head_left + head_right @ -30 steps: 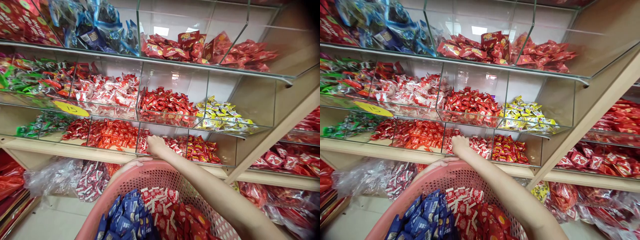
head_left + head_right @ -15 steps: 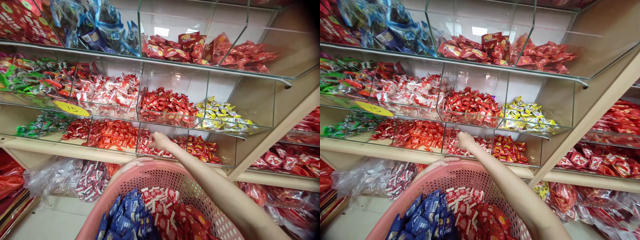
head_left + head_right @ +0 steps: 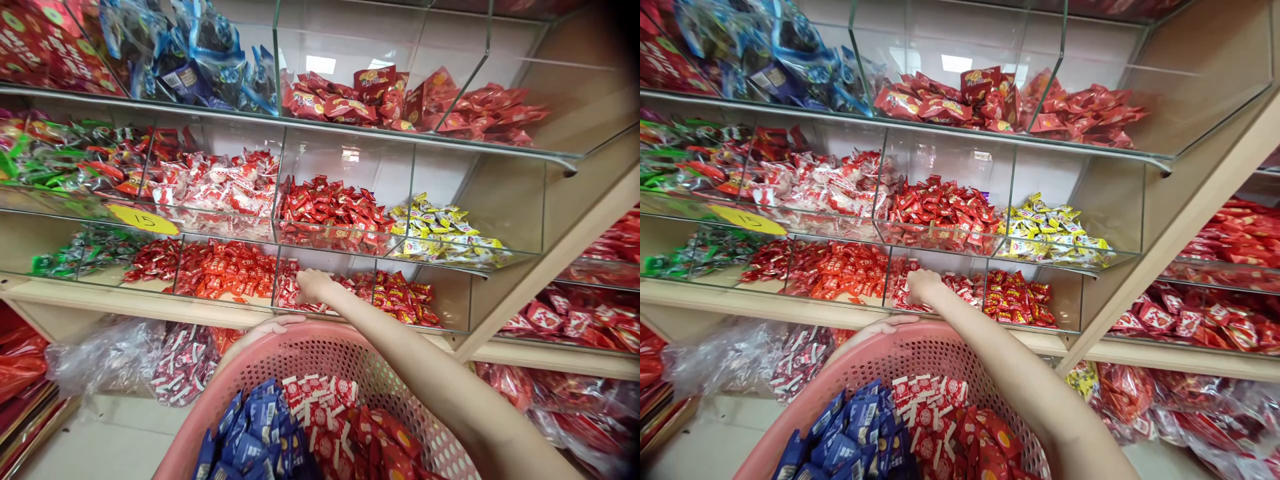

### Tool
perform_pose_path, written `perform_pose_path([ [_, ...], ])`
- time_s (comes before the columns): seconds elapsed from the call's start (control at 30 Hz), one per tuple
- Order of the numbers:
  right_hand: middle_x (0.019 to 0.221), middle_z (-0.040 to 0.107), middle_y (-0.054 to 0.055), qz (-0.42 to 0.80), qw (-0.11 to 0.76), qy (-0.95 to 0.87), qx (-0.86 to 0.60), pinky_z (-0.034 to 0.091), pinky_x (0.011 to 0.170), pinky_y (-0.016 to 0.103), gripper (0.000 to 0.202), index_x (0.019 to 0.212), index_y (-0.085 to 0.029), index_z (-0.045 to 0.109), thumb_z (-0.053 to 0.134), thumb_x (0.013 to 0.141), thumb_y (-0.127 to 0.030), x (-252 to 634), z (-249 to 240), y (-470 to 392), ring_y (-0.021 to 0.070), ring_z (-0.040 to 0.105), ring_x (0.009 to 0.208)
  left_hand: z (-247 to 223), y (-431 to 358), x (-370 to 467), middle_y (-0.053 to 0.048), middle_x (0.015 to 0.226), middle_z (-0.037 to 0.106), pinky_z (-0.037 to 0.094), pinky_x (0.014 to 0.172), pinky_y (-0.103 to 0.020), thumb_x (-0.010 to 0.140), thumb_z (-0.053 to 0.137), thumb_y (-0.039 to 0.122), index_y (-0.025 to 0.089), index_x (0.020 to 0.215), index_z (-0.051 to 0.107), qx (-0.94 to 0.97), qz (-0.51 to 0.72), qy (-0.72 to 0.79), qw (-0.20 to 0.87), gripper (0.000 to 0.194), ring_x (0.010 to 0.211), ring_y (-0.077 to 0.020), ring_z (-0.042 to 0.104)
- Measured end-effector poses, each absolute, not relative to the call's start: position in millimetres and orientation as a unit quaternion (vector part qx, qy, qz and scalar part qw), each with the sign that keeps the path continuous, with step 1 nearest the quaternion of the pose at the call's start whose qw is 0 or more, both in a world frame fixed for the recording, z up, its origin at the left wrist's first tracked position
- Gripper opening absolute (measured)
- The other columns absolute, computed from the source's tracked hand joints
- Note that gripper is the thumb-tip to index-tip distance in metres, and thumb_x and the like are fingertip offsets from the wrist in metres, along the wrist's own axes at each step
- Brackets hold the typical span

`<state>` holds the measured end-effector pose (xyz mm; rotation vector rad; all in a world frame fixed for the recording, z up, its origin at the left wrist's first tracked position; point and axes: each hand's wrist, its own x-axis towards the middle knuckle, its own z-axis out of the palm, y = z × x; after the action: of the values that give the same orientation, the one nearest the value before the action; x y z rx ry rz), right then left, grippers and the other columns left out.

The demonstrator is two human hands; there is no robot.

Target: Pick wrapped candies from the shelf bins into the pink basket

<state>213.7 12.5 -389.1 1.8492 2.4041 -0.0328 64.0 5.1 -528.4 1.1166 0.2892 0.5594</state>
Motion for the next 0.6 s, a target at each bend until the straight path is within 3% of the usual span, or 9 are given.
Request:
perform_pose_path([
  [0.27,0.102,0.062,0.013,-0.019,-0.006,0.776,0.630,0.044,0.068,0.026,0.039,0.096,-0.014,0.060,0.057,0.069,-0.042,244,-384,21,0.0220,0.059,0.090,-531,4,65,-0.009,0.118,0.056,0.027,0.097,-0.046,0.074,0.040,0.014,0.018,0.122,0.048,0.469,0.256,0.178,0.826,0.049,0.105,-0.0263,0.053],
  [0.47,0.103,0.060,0.013,0.013,-0.003,0.748,0.663,0.043,0.071,0.027,0.037,0.098,-0.015,0.060,0.059,0.070,-0.039,260,-387,1,0.0222,0.057,0.093,-522,0,64,-0.004,0.129,0.047,0.023,0.102,-0.040,0.074,0.040,0.010,0.020,0.120,0.050,0.481,0.261,0.171,0.820,0.048,0.118,-0.0237,0.043],
  [0.6,0.105,0.060,0.014,0.012,0.004,0.744,0.668,0.043,0.074,0.027,0.034,0.100,-0.015,0.059,0.059,0.072,-0.035,256,-397,-9,0.0217,0.056,0.096,-525,5,64,-0.006,0.126,0.050,0.023,0.102,-0.041,0.072,0.038,0.008,0.016,0.121,0.048,0.493,0.257,0.182,0.811,0.051,0.116,-0.0248,0.044],
])
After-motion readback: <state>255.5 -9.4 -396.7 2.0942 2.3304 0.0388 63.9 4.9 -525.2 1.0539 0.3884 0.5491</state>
